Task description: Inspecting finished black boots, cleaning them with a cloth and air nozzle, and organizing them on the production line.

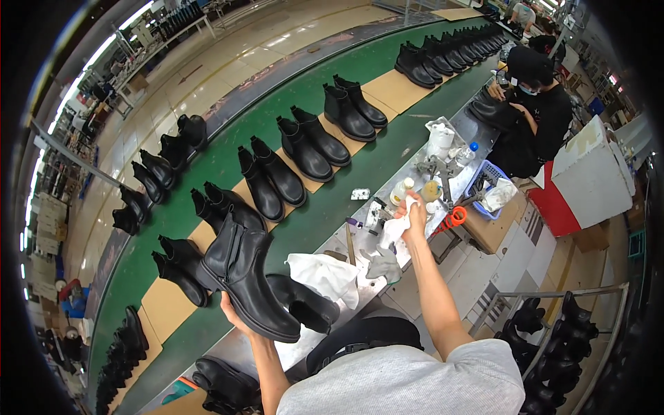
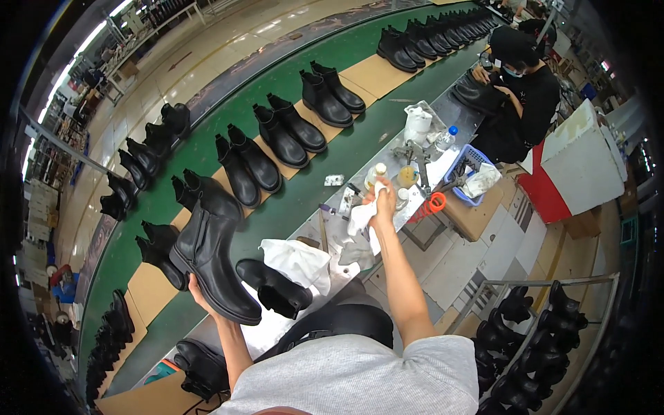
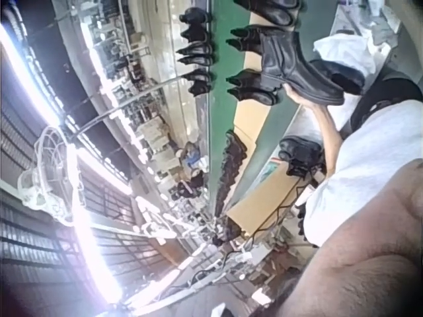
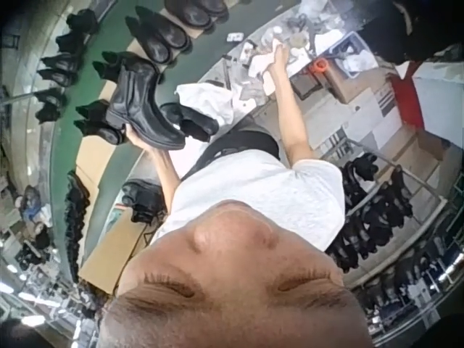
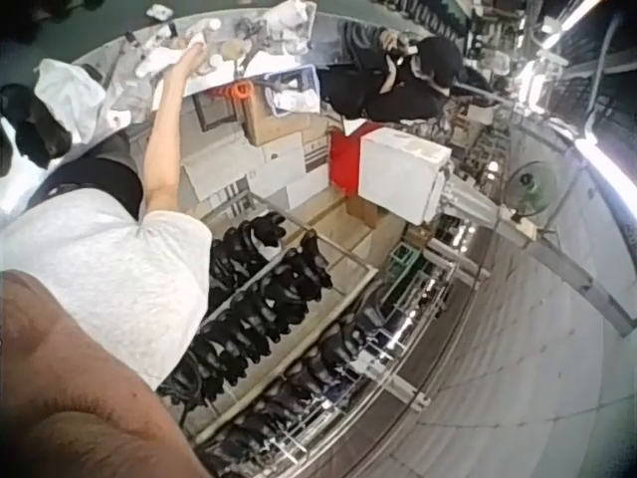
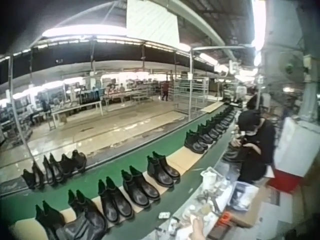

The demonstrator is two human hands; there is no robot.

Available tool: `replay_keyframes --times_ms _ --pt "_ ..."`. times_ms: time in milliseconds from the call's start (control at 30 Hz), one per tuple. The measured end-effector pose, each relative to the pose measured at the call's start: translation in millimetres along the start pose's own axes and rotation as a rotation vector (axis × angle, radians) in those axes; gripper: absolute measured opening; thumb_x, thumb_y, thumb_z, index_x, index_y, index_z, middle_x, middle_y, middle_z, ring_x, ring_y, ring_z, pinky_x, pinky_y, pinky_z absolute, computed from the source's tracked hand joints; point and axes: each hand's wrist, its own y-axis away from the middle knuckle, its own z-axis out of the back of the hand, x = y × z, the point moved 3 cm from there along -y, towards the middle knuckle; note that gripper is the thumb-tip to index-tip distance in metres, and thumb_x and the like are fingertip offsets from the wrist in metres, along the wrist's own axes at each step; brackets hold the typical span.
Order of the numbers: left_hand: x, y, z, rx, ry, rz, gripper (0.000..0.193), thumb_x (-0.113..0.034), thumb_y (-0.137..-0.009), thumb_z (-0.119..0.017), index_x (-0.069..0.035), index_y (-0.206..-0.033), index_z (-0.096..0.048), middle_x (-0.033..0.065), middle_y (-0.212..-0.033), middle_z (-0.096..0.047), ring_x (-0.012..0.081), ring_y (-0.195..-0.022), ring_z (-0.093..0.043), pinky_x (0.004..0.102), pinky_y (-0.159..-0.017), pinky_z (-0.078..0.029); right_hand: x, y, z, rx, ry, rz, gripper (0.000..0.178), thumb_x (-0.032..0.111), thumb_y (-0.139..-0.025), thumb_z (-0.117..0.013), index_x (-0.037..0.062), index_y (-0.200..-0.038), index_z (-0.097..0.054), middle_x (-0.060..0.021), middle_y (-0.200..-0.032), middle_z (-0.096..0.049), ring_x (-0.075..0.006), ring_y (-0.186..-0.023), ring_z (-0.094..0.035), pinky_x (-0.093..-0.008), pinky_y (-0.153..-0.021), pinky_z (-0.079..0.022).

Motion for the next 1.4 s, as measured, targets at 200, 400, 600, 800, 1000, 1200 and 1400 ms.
replay_keyframes --times_ms 200,400,600,800,1000,1200,1400 --pt "5.4 2.4 -9.5 0.011 -0.037 0.035 0.051 -0.035 -0.088 -0.045 0.003 -0.122 -0.044 0.017 -0.115 -0.056 0.0276 -0.1 -0.058 0.036 -0.091 -0.048 10.1 -64.1 5.1 -0.077 0.42 -0.135 0.035 0.018 -0.092 -0.043 0.0095 -0.125 -0.044 -0.0117 -0.08 -0.06 -0.0089 -0.043 -0.045 -0.0226 -0.035 -0.036" --pt "-0.3 0.9 22.9 -0.174 -0.149 -0.132 0.049 -0.037 -0.088 -0.043 0.001 -0.12 -0.048 0.015 -0.112 -0.058 0.0268 -0.096 -0.06 0.0346 -0.087 -0.049 1.4 16.6 -25.8 0.263 1.183 0.829 0.048 -0.008 -0.077 -0.038 0.0031 -0.123 -0.044 -0.0212 -0.105 -0.058 -0.0314 -0.084 -0.058 -0.0386 -0.078 -0.046" --pt "-3.6 0.2 37.1 -0.202 -0.174 -0.162 0.049 -0.038 -0.089 -0.043 0.0 -0.119 -0.049 0.0138 -0.114 -0.058 0.0254 -0.1 -0.058 0.0339 -0.09 -0.046 -4.4 59.1 -3.2 0.349 1.395 0.884 0.065 -0.016 -0.064 -0.04 0.0051 -0.125 -0.04 -0.0209 -0.107 -0.047 -0.0409 -0.103 -0.048 -0.0423 -0.084 -0.042" --pt "-14.9 4.2 48.6 -0.318 -0.289 -0.344 0.062 -0.032 -0.086 -0.052 -0.005 -0.136 -0.026 0.0124 -0.125 -0.044 0.0235 -0.11 -0.048 0.0335 -0.095 -0.039 0.6 0.0 -14.4 0.155 1.196 0.648 0.04 0.0 -0.079 -0.049 -0.0032 -0.119 -0.049 -0.0174 -0.112 -0.057 -0.0284 -0.109 -0.052 -0.0361 -0.094 -0.038" --pt "-23.1 0.3 28.9 -0.41 -0.358 -0.443 0.064 -0.028 -0.085 -0.052 -0.004 -0.137 -0.023 0.0138 -0.117 -0.047 0.0212 -0.101 -0.052 0.0309 -0.088 -0.044 14.8 -158.4 93.6 -0.152 0.373 -0.081 0.032 0.026 -0.093 -0.044 -0.0014 -0.102 -0.057 -0.014 -0.096 -0.062 -0.0251 -0.08 -0.063 -0.0379 -0.067 -0.054" --pt "-27.9 4.6 29.0 -0.38 -0.39 -0.361 0.067 -0.035 -0.084 -0.05 -0.002 -0.136 -0.022 0.015 -0.118 -0.046 0.0215 -0.105 -0.051 0.0306 -0.091 -0.041 75.0 -193.3 137.1 0.097 0.2 -0.238 0.026 0.017 -0.09 -0.042 -0.0032 -0.103 -0.053 -0.0186 -0.101 -0.059 -0.0262 -0.085 -0.061 -0.0371 -0.064 -0.053" --pt "-40.2 23.3 59.4 -0.45 -0.388 -0.529 0.065 -0.027 -0.085 -0.05 -0.006 -0.138 -0.019 0.0153 -0.11 -0.05 0.0211 -0.094 -0.056 0.0307 -0.081 -0.047 36.2 -65.4 -16.8 0.125 1.137 -0.242 0.025 0.018 -0.092 -0.037 0.0021 -0.101 -0.055 -0.0132 -0.088 -0.061 -0.019 -0.066 -0.059 -0.0258 -0.052 -0.048"
